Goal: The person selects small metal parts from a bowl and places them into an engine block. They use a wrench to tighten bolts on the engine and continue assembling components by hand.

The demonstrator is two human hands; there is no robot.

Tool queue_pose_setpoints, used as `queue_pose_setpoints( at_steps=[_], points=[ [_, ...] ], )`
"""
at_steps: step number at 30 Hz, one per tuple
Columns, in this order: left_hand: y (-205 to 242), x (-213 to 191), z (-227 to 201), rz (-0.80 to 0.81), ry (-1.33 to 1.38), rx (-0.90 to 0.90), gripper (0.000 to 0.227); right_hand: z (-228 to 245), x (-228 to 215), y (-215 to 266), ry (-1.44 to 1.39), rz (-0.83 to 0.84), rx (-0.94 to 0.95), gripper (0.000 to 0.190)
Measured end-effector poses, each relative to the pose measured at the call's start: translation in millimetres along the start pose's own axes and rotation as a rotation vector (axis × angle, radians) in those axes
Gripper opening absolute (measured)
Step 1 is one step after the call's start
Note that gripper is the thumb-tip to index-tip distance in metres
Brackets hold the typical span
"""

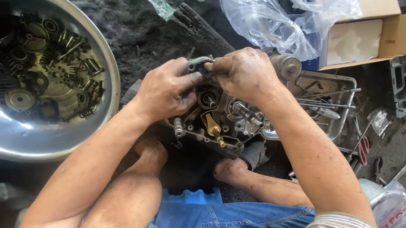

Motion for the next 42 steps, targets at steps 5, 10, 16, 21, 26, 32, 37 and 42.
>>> queue_pose_setpoints(
  at_steps=[5,10,16,21,26,32,37,42],
  points=[
    [-3.7,-3.6,1.1,0.039,-0.010,0.129,0.027,-5.5,4.4,-4.5,0.020,-0.008,-0.008,0.010],
    [-4.6,-4.8,0.2,0.047,0.023,0.131,0.025,-3.5,0.2,-6.3,0.024,-0.009,-0.020,0.010],
    [-4.3,-4.2,0.8,0.039,0.035,0.141,0.025,5.6,-4.0,-10.6,0.092,0.068,-0.036,0.008],
    [-4.7,-4.3,0.6,0.039,0.044,0.138,0.024,6.8,-6.6,-10.1,0.216,0.122,-0.069,0.010],
    [-4.4,-6.8,-0.6,0.017,0.054,0.135,0.022,6.3,-10.0,3.4,0.034,0.071,-0.028,0.008],
    [-1.8,-3.9,-1.0,0.009,0.025,0.112,0.024,6.1,-7.3,-7.0,0.055,0.065,-0.121,0.008],
    [-2.2,-4.3,-1.6,-0.027,0.076,0.075,0.023,-1.2,-6.3,-8.0,-0.007,0.050,-0.064,0.008],
    [-12.6,-13.0,4.3,-0.019,0.417,-0.170,0.021,-5.6,0.8,-7.6,-0.073,0.080,0.044,0.012]
  ],
)
Point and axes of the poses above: each hand's wrist, its own y-axis away from the middle knuckle, its own x-axis out of the palm, z = x × y, the point moved 2 cm from there along -y, towards the middle knuckle, and after that the axes turned 9 degrees about -x, right-handed, at the moved point
